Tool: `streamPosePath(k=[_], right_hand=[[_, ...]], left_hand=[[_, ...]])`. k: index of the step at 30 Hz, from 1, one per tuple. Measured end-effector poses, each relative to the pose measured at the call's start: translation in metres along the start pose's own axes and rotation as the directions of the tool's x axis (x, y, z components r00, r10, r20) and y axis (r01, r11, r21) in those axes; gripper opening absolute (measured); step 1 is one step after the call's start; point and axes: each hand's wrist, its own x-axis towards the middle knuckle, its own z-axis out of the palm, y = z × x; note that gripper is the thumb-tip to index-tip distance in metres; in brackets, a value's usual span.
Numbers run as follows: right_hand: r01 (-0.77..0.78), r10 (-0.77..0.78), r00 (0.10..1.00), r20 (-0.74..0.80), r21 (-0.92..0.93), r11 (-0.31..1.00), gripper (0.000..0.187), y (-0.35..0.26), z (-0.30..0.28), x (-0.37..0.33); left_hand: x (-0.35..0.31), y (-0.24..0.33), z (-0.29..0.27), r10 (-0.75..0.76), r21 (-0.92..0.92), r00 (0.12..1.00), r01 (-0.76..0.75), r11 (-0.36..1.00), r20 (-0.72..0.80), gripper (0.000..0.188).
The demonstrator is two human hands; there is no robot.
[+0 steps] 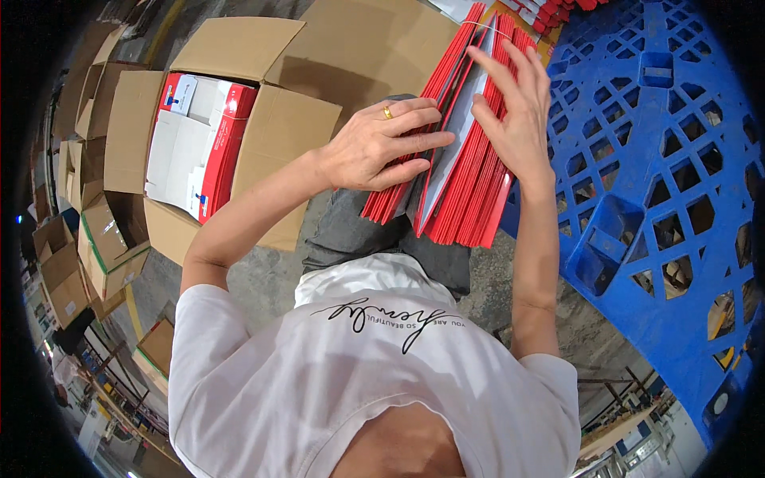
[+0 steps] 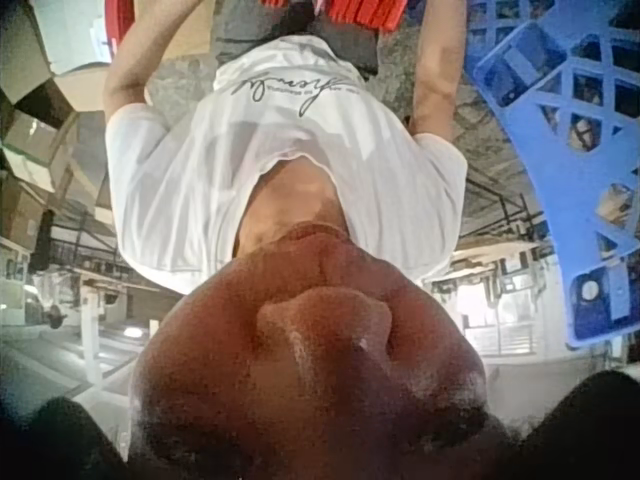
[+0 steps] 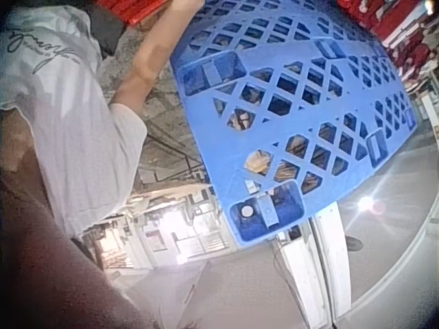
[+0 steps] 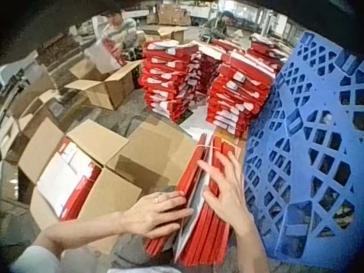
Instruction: The person sits on the floor and packs red flat packages into a cardboard box. They arrange the packages in neat stacks, close the box flaps, and seal the box with green tape. The person then moves the sealed box to a stack of other boxes.
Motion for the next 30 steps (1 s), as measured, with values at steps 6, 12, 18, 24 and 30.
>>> streamPosePath(k=[6, 12, 18, 24, 30], right_hand=[[0.050, -0.051, 0.999, -0.012, -0.079, 0.996, 0.026, 0.007, -0.001, 0.002], [0.017, -0.026, 0.995, -0.092, -0.098, 0.995, 0.029, 0.002, 0.006, 0.005], [-0.008, -0.010, 0.992, -0.123, -0.147, 0.989, 0.041, -0.002, 0.008, 0.007], [-0.025, 0.009, 0.994, -0.113, -0.140, 0.990, 0.041, 0.003, 0.005, 0.003], [-0.034, 0.023, 0.996, -0.092, -0.126, 0.991, 0.037, 0.001, 0.003, 0.003]], left_hand=[[-0.002, 0.002, 0.000, -0.053, -0.008, 0.998, 0.053, 0.999, -0.017, 0.054], [-0.004, 0.003, 0.002, -0.071, -0.093, 0.994, 0.063, 0.994, -0.081, 0.053], [-0.010, -0.001, 0.008, -0.060, -0.157, 0.994, 0.045, 0.987, -0.095, 0.049], [-0.010, -0.001, 0.007, -0.046, -0.138, 0.997, 0.037, 0.990, -0.060, 0.052], [-0.002, -0.004, 0.005, 0.022, -0.024, 0.999, -0.023, 0.999, -0.040, 0.056]])
